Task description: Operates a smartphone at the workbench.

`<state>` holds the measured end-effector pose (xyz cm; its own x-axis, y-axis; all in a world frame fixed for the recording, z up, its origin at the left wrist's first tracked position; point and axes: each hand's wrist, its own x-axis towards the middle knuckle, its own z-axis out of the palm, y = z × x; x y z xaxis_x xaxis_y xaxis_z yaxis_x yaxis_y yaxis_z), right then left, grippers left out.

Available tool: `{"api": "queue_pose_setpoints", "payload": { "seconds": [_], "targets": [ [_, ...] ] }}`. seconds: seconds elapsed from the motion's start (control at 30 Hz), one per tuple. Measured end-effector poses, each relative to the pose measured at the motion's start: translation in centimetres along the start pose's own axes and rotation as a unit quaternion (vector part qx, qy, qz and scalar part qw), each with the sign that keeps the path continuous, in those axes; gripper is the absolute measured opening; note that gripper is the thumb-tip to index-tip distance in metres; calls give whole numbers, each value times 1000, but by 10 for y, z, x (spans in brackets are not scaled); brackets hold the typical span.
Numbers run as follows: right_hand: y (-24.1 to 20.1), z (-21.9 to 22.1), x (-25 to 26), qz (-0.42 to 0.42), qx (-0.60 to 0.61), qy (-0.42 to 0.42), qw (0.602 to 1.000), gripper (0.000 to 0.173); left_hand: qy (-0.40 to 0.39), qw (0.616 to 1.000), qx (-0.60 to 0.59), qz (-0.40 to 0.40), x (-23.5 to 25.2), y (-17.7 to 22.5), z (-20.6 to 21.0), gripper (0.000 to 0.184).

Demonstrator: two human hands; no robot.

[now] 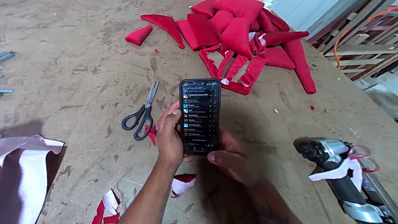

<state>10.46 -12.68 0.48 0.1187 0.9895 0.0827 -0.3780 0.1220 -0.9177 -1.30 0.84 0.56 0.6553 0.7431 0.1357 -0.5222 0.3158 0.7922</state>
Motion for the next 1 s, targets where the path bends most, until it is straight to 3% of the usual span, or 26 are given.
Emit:
{"api": "queue_pose_setpoints", "payload": {
  "seconds": [0.27,0.5,0.73,1.0],
  "targets": [
    [-3,10,4,11,-49,52,997,48,-1,1000,-15,-12,-1,-1,1,49],
    [-2,7,2,8,-29,38,999,58,13,1000,-4,-8,-1,-2,3,47],
    [0,6,2,4,-70,62,996,56,16,1000,12,-13,-1,-3,2,47],
    [2,1,2,-3,-53,23,998,52,22,1000,18,-5,-1,-2,0,48]
  ]
}}
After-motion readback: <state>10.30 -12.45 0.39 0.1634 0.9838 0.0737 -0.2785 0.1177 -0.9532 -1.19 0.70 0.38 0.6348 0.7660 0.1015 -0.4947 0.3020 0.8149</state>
